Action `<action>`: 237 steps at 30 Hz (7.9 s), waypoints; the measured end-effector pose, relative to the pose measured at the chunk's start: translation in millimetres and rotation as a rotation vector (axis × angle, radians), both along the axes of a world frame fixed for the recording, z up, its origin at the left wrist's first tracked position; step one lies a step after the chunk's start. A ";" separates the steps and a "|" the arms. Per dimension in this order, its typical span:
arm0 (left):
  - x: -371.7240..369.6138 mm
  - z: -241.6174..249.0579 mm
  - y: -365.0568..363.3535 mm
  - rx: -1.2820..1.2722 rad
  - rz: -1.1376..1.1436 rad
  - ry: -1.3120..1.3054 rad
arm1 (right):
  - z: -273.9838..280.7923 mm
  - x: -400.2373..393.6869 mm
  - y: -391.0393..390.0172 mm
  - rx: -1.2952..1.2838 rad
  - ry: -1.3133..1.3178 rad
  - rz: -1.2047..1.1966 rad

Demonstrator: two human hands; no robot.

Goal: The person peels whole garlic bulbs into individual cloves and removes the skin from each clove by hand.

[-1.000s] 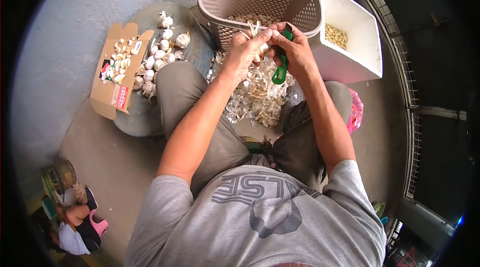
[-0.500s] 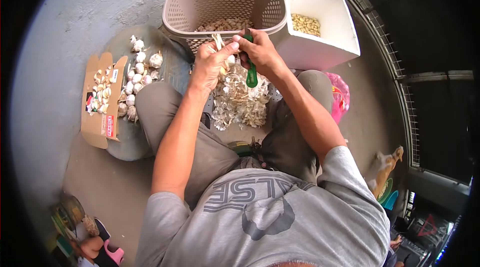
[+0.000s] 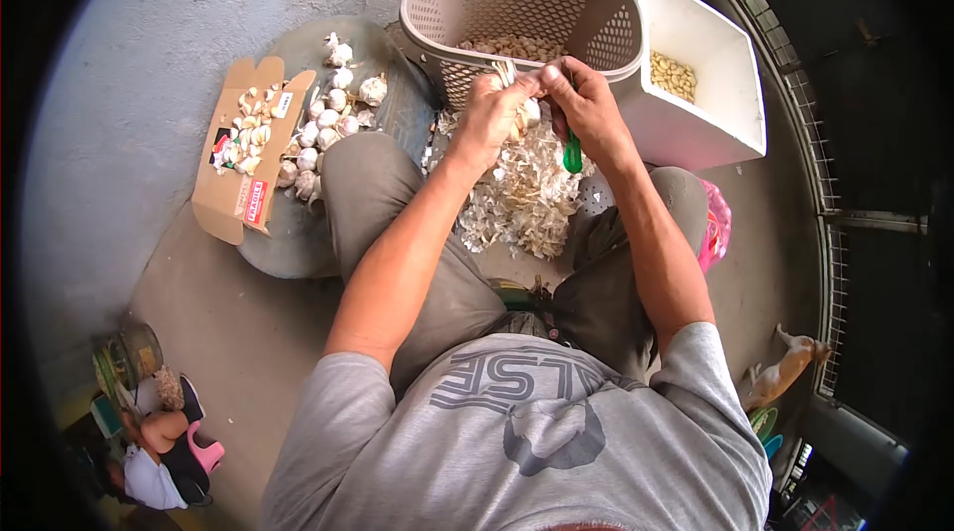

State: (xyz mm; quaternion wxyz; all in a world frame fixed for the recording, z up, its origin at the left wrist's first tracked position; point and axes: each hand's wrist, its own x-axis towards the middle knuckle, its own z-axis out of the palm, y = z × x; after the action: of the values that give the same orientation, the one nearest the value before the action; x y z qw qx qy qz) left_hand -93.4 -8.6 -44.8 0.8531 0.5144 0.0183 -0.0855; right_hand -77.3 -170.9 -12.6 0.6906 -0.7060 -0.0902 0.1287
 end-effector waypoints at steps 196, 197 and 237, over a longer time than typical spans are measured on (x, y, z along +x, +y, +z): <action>-3.7 -18.1 -7.1 0.019 0.261 0.056 | -5.0 0.3 32.4 -0.387 -0.444 0.057; -3.5 -18.9 -7.3 0.016 0.276 0.045 | -4.2 0.4 33.7 -0.407 -0.443 0.060; 0.5 1.6 -11.0 0.047 0.260 0.054 | -13.1 9.6 21.1 -0.314 -0.366 0.017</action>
State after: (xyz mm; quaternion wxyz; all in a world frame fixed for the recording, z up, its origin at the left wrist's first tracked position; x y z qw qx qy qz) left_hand -92.9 -19.6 -43.2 0.8438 0.5252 0.1095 0.0125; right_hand -67.6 -149.8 -25.7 0.5432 -0.8156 -0.1987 0.0167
